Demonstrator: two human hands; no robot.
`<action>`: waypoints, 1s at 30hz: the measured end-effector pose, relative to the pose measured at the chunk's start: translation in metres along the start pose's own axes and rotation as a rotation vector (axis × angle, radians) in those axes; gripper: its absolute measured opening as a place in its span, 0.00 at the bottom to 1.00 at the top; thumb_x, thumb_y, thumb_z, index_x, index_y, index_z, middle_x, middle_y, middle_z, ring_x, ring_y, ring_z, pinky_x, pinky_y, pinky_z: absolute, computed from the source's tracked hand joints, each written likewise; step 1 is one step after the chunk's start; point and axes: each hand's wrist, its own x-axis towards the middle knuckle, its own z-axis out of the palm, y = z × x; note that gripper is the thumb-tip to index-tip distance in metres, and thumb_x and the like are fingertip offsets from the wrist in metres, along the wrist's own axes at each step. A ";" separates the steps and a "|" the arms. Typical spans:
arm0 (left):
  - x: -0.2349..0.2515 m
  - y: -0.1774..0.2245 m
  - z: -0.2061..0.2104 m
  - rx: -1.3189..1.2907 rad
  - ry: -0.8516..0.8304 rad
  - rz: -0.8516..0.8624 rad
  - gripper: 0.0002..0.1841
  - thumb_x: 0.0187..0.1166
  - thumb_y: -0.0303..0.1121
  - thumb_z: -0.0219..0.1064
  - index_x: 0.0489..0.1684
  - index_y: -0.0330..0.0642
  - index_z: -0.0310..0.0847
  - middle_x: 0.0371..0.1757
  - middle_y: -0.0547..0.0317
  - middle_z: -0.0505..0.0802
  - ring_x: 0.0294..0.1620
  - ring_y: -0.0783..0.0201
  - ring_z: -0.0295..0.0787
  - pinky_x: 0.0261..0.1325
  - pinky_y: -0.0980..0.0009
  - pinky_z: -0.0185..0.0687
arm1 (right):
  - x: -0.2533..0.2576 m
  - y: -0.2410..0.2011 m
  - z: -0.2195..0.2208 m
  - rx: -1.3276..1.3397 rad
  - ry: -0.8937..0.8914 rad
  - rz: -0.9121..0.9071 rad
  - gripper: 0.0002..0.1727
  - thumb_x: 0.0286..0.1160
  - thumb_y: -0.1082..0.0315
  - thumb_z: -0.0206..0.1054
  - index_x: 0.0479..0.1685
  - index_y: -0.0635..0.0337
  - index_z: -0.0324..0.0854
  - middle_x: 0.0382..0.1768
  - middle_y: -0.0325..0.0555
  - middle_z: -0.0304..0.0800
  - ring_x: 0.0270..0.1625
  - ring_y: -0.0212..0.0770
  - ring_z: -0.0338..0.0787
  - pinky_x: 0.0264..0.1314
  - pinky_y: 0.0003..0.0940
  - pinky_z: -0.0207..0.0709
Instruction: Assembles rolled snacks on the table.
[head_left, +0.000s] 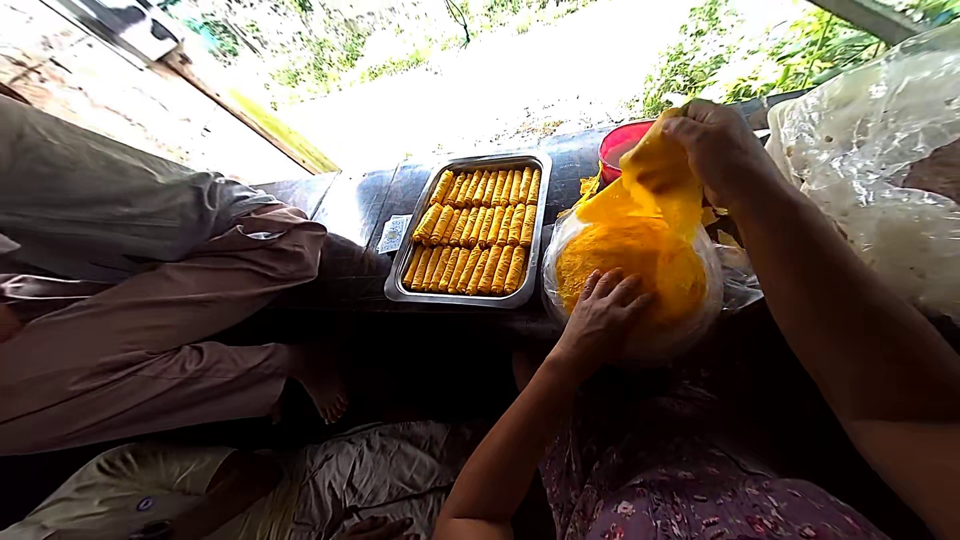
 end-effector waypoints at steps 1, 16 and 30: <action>0.000 0.000 0.000 -0.004 -0.005 0.002 0.25 0.75 0.16 0.62 0.67 0.50 0.89 0.72 0.45 0.88 0.79 0.37 0.78 0.82 0.37 0.66 | 0.004 -0.008 -0.002 0.005 0.022 0.001 0.16 0.92 0.59 0.51 0.55 0.63 0.77 0.45 0.50 0.83 0.46 0.40 0.85 0.53 0.45 0.79; 0.016 -0.033 -0.058 -0.635 0.590 -0.305 0.38 0.72 0.19 0.70 0.86 0.31 0.60 0.86 0.40 0.72 0.82 0.53 0.74 0.76 0.58 0.76 | -0.036 -0.049 -0.022 0.269 -0.135 -0.083 0.08 0.90 0.66 0.53 0.51 0.53 0.79 0.32 0.33 0.86 0.29 0.26 0.89 0.30 0.25 0.87; 0.045 -0.030 -0.104 -0.311 0.333 -0.058 0.11 0.72 0.18 0.67 0.51 0.29 0.86 0.49 0.47 0.94 0.51 0.63 0.93 0.59 0.66 0.87 | -0.062 0.046 -0.026 -0.192 0.037 -0.595 0.12 0.81 0.76 0.57 0.49 0.70 0.86 0.51 0.52 0.93 0.51 0.34 0.90 0.59 0.33 0.83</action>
